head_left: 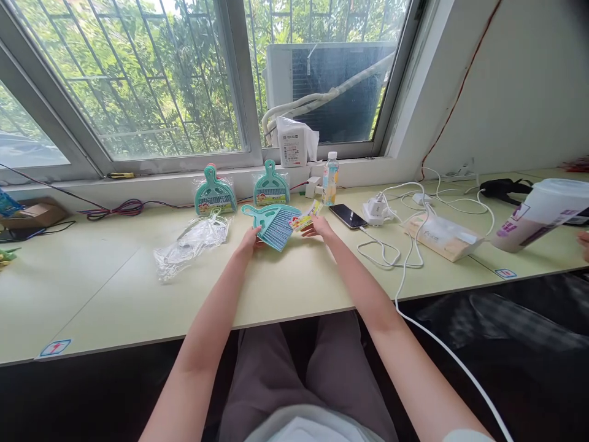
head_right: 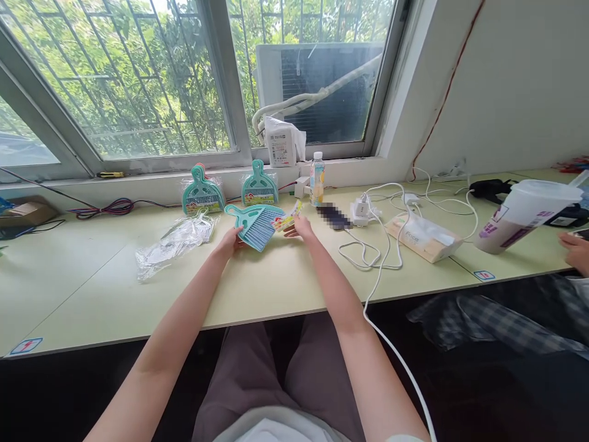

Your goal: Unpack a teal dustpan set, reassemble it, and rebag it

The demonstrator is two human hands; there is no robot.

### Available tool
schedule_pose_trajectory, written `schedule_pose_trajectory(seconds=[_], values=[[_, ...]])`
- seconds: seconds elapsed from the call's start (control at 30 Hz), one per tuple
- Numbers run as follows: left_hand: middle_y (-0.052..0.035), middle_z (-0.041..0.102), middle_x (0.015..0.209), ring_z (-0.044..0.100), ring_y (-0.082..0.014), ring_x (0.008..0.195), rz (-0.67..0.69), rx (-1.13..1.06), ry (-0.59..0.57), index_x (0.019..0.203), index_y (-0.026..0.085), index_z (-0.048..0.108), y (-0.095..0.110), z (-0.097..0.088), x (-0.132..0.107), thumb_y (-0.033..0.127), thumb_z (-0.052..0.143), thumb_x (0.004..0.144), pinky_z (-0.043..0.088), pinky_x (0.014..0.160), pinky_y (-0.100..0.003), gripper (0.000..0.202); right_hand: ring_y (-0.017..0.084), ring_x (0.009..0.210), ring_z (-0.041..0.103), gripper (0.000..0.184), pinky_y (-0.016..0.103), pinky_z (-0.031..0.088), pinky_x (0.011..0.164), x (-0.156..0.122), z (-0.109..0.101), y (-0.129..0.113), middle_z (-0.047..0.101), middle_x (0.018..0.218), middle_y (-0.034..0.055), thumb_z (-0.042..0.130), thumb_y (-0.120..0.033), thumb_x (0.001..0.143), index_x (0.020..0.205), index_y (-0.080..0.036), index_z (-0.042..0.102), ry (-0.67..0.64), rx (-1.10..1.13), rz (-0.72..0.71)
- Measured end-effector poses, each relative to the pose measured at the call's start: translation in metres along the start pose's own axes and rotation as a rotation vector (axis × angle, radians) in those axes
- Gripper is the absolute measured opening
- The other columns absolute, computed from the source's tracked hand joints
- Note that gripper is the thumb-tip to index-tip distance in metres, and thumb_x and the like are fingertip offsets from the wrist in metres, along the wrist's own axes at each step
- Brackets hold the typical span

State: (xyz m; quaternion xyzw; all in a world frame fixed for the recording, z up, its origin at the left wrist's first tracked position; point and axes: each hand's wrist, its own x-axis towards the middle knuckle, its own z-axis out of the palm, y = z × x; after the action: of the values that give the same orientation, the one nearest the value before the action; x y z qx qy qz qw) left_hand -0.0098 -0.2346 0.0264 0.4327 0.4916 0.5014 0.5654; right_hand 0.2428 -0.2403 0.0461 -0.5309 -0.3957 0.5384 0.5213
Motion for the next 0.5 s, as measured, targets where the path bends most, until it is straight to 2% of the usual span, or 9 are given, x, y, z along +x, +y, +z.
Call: schedule_pose_trajectory(seconds=[0.07,0.13,0.2,0.23,0.3,0.37,0.43,0.47,0.5], values=[[-0.0042,0.067,0.077,0.068,-0.0200,0.073,-0.033,0.025,0.063,0.098,0.020,0.061,0.001,-0.001,0.001,0.038,0.063,0.082,0.057,0.072,-0.035,0.024,0.015,0.047,0.062,0.054,0.023,0.049,0.043,0.007,-0.024,-0.009,0.068,0.062,0.0093,0.030,-0.053,0.099,0.094,-0.012,0.063,0.139,0.021,-0.020],[-0.0044,0.067,0.078,0.068,-0.0208,0.075,-0.041,0.044,0.068,0.098,0.021,0.061,0.002,0.001,0.000,0.044,0.063,0.082,0.056,0.073,-0.035,0.028,0.013,0.044,0.060,0.070,0.020,0.041,0.037,0.012,-0.046,-0.017,0.064,0.056,0.0084,0.015,-0.062,0.097,0.087,-0.013,0.063,0.247,0.103,-0.025],[-0.0044,0.067,0.079,0.068,-0.0220,0.078,-0.032,0.072,0.040,0.101,0.022,0.061,0.002,0.006,-0.003,0.050,0.063,0.081,0.055,0.073,-0.035,0.034,0.012,0.040,0.056,0.075,0.019,0.036,0.034,0.014,-0.055,-0.021,0.060,0.051,0.0074,0.012,-0.067,0.094,0.080,-0.014,0.064,0.302,0.161,-0.027],[-0.0045,0.067,0.079,0.068,-0.0228,0.079,-0.026,0.092,0.023,0.101,0.022,0.061,0.002,0.010,-0.006,0.053,0.062,0.081,0.055,0.073,-0.035,0.037,0.012,0.038,0.054,0.075,0.020,0.036,0.035,0.013,-0.053,-0.021,0.059,0.049,0.0068,0.014,-0.068,0.093,0.077,-0.015,0.063,0.313,0.144,-0.044],[-0.0053,0.068,0.080,0.068,-0.0248,0.084,-0.003,0.141,0.003,0.100,0.022,0.062,0.002,0.018,-0.011,0.058,0.059,0.081,0.054,0.075,-0.037,0.040,0.013,0.041,0.053,0.068,0.023,0.040,0.040,0.006,-0.034,-0.018,0.058,0.050,0.0063,0.025,-0.068,0.093,0.073,-0.017,0.064,0.305,-0.029,-0.146],[-0.0061,0.069,0.083,0.066,-0.0265,0.091,0.064,0.191,-0.001,0.095,0.022,0.064,0.002,0.027,-0.016,0.060,0.056,0.082,0.052,0.079,-0.038,0.041,0.017,0.057,0.061,0.054,0.027,0.048,0.054,-0.005,-0.004,-0.010,0.063,0.060,0.0073,0.040,-0.062,0.092,0.069,-0.019,0.063,0.271,-0.332,-0.403],[-0.0065,0.069,0.087,0.063,-0.0268,0.097,0.189,0.229,-0.021,0.088,0.020,0.065,0.001,0.035,-0.020,0.058,0.054,0.083,0.049,0.085,-0.038,0.039,0.023,0.080,0.065,0.039,0.032,0.050,0.072,-0.018,0.028,0.001,0.066,0.074,0.0092,0.052,-0.050,0.091,0.067,-0.020,0.062,0.202,-0.673,-0.650],[-0.0064,0.068,0.088,0.061,-0.0265,0.099,0.257,0.244,-0.028,0.084,0.020,0.064,0.000,0.038,-0.021,0.057,0.054,0.084,0.047,0.087,-0.037,0.038,0.025,0.088,0.064,0.029,0.034,0.049,0.079,-0.024,0.042,0.006,0.066,0.083,0.0100,0.062,-0.045,0.086,0.069,-0.021,0.062,0.181,-0.709,-0.682],[-0.0062,0.067,0.088,0.060,-0.0260,0.099,0.319,0.259,-0.027,0.080,0.020,0.064,-0.002,0.041,-0.022,0.055,0.053,0.085,0.046,0.089,-0.036,0.037,0.026,0.094,0.063,0.022,0.035,0.047,0.083,-0.029,0.053,0.011,0.066,0.091,0.0103,0.064,-0.040,0.085,0.073,-0.021,0.062,0.174,-0.744,-0.717]])
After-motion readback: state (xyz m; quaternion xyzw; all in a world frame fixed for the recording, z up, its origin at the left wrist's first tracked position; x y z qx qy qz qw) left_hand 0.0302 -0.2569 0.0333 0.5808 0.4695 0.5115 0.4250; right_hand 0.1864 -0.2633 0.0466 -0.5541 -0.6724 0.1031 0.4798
